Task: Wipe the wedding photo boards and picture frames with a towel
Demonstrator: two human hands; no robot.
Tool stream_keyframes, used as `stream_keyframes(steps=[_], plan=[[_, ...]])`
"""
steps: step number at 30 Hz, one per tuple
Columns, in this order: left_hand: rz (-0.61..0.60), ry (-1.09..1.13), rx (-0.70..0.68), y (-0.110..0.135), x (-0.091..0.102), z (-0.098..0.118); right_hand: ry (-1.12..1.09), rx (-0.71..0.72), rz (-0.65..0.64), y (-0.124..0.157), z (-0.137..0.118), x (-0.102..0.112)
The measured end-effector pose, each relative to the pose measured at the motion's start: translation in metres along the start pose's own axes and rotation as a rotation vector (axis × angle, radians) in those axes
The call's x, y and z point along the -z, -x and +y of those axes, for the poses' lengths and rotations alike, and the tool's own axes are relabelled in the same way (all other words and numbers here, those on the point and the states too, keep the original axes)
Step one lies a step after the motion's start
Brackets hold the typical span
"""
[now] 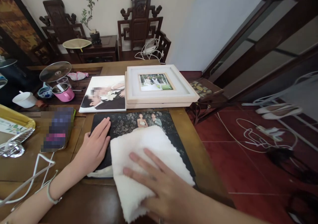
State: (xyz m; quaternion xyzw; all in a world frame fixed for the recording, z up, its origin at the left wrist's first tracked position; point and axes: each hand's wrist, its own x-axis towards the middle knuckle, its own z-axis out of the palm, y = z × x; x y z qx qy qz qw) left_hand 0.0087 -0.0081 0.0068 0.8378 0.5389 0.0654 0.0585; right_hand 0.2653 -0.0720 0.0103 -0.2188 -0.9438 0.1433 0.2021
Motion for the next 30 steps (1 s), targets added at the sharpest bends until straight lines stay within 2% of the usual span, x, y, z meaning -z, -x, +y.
stream_keyframes(steps=[3,8,11,14,19,22,25,30], plan=[[-0.009,0.0,-0.001,0.0,0.0,-0.001,-0.023,-0.001,-0.02,-0.002,0.007,0.005],[-0.003,0.0,-0.012,0.0,0.0,-0.001,0.037,-0.141,0.018,-0.03,0.059,0.017],[0.002,0.004,-0.015,0.001,-0.001,-0.002,0.075,-0.198,0.072,-0.043,0.072,0.016],[-0.009,0.01,0.005,0.001,-0.001,-0.002,0.064,-0.187,0.065,-0.039,0.055,0.008],[-0.039,0.003,0.025,0.0,-0.001,-0.001,-0.02,-0.065,0.025,-0.011,-0.001,-0.003],[-0.032,-0.001,0.013,0.0,0.0,-0.001,-0.055,-0.023,-0.004,-0.006,-0.008,0.0],[-0.018,0.004,0.006,0.0,-0.001,-0.002,-0.055,-0.069,0.001,-0.019,0.013,0.005],[0.01,0.011,0.004,0.0,-0.004,-0.004,0.035,-0.162,0.085,-0.052,0.061,0.01]])
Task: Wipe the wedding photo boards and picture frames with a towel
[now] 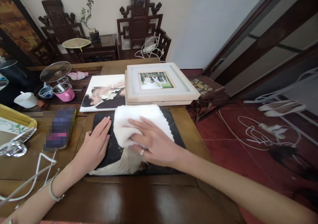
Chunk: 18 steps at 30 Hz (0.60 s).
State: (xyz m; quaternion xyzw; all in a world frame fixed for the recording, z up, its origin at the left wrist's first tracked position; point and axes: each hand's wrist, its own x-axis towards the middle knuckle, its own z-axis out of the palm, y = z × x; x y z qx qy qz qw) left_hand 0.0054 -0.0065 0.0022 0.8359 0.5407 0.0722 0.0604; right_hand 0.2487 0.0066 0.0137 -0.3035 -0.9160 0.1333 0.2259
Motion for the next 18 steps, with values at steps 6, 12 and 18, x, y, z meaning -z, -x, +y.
stream_keyframes(steps=[6,12,18], plan=[[0.018,0.053,0.002,0.0,0.0,-0.001,0.037,0.037,-0.028,0.005,-0.015,-0.006],[0.001,0.046,0.007,0.001,0.0,-0.001,-0.036,0.184,-0.078,0.045,-0.06,-0.007],[-0.001,0.062,0.03,0.001,-0.001,0.0,-0.071,0.069,-0.043,0.015,-0.024,-0.001]])
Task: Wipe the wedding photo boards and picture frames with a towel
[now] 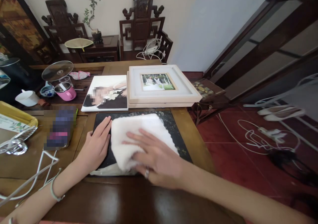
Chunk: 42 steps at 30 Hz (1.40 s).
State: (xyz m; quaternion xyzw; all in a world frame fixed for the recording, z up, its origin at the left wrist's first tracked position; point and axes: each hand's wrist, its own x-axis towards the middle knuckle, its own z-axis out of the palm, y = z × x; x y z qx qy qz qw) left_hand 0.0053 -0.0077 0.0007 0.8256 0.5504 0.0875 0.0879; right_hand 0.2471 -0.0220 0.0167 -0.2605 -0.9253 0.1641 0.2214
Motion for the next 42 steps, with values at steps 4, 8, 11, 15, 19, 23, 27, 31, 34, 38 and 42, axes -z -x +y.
stream_keyframes(steps=[4,8,11,15,19,23,27,31,34,38,42], plan=[[0.05,0.037,0.011,0.001,-0.002,-0.001,0.051,-0.067,0.064,-0.028,0.028,-0.001],[0.062,0.074,0.033,0.001,-0.003,-0.003,0.076,-0.009,0.065,-0.022,0.012,-0.011],[0.026,0.064,0.04,0.0,-0.001,-0.004,0.034,0.062,0.037,0.001,-0.02,-0.015],[0.023,0.059,0.034,-0.001,-0.001,-0.004,-0.002,0.111,-0.016,0.025,-0.043,-0.01],[0.043,0.092,0.039,-0.001,-0.004,-0.005,0.015,0.005,0.02,0.015,-0.019,-0.005],[0.121,0.235,0.053,-0.001,-0.001,-0.003,0.09,-0.12,0.086,-0.013,0.008,-0.007],[0.323,0.494,0.096,-0.002,0.008,0.0,0.092,-0.089,0.015,-0.034,0.0,-0.014],[0.395,0.679,0.169,-0.003,0.012,-0.001,-0.012,0.139,-0.15,-0.031,-0.022,-0.015],[0.375,0.692,0.15,-0.003,0.009,-0.002,-0.096,0.234,-0.226,-0.014,-0.035,-0.009],[0.221,0.442,0.042,-0.001,0.006,0.0,-0.162,0.06,-0.131,0.014,-0.033,0.005],[-0.01,0.155,-0.055,-0.001,0.006,0.002,-0.243,-0.201,0.086,0.028,-0.011,0.013]])
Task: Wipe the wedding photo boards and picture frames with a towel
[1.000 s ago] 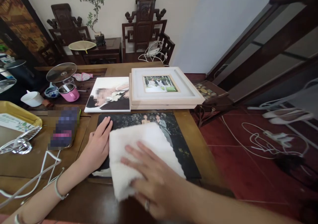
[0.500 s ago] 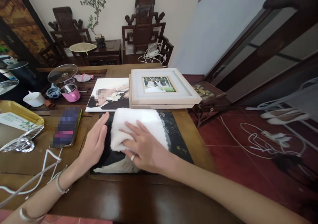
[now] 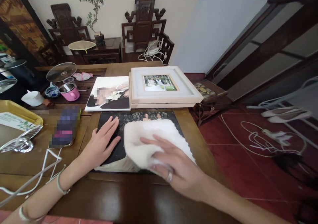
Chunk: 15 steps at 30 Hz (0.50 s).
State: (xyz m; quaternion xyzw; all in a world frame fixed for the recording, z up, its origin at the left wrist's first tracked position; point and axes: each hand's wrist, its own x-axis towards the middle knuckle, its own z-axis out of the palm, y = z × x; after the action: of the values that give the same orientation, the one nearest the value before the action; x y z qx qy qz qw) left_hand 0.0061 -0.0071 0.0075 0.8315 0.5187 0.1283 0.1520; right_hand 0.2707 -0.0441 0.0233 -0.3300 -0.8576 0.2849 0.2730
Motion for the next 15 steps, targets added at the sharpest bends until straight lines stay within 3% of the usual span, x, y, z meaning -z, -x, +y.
stream_keyframes(steps=[3,6,10,15], plan=[[-0.021,-0.089,-0.022,-0.001,-0.001,-0.002,-0.098,-0.118,0.121,-0.007,0.011,0.005],[-0.014,-0.117,-0.024,-0.001,-0.004,-0.003,-0.178,-0.205,0.157,-0.023,0.013,0.006],[-0.003,-0.134,-0.034,-0.001,-0.003,-0.001,-0.358,-0.325,0.16,-0.062,0.013,0.003],[0.027,-0.115,-0.024,-0.001,0.0,0.002,-0.527,-0.278,0.054,-0.126,0.009,-0.005]])
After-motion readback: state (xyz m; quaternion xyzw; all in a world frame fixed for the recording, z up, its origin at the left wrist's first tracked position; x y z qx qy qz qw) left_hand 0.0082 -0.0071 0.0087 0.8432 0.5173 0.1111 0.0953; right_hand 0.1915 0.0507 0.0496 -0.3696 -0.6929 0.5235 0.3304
